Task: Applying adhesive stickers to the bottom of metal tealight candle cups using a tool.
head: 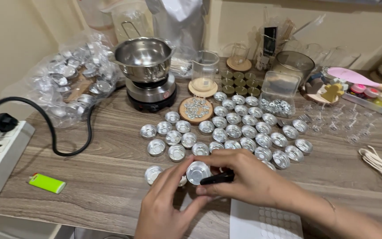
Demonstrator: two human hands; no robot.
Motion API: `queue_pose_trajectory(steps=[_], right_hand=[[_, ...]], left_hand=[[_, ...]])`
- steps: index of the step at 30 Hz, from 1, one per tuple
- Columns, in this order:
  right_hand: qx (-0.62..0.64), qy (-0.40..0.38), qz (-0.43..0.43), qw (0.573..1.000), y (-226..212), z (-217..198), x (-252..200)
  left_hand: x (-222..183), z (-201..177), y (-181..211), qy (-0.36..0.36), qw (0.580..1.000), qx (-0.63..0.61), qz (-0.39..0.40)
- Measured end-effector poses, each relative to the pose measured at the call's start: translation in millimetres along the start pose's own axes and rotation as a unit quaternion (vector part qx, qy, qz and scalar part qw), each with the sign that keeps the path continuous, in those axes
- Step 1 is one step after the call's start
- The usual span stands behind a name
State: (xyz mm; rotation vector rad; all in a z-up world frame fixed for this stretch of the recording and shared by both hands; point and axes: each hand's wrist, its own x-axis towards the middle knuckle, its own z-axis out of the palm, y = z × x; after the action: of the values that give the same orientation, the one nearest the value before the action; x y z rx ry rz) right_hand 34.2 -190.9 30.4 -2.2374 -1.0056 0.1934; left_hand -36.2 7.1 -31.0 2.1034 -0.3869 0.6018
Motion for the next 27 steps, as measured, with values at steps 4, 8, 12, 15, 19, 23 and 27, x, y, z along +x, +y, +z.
queue_pose_trajectory(steps=[4,8,12,15,19,23,27], right_hand=[[0.027,-0.022,0.033,0.999,9,-11,-22],[0.129,0.133,0.141,0.973,50,-25,-76],[0.360,0.231,0.125,0.895,74,-29,-115],[0.217,0.225,0.113,0.943,87,-13,-138],[0.531,0.220,0.130,0.808,116,14,-161],[0.358,0.207,0.241,0.878,102,18,-160],[0.373,0.189,0.275,0.866,111,23,-171]], left_hand=[[-14,25,-6,-0.029,0.986,-0.053,-0.155],[-34,45,-12,-0.047,0.995,0.085,-0.029],[-47,57,-17,-0.030,0.971,0.235,0.025],[-38,51,-9,-0.005,0.965,0.257,0.059],[-25,53,11,-0.031,0.976,0.211,0.042],[-15,71,26,-0.106,0.976,0.153,0.112],[-10,89,34,-0.224,0.967,0.105,0.062]])
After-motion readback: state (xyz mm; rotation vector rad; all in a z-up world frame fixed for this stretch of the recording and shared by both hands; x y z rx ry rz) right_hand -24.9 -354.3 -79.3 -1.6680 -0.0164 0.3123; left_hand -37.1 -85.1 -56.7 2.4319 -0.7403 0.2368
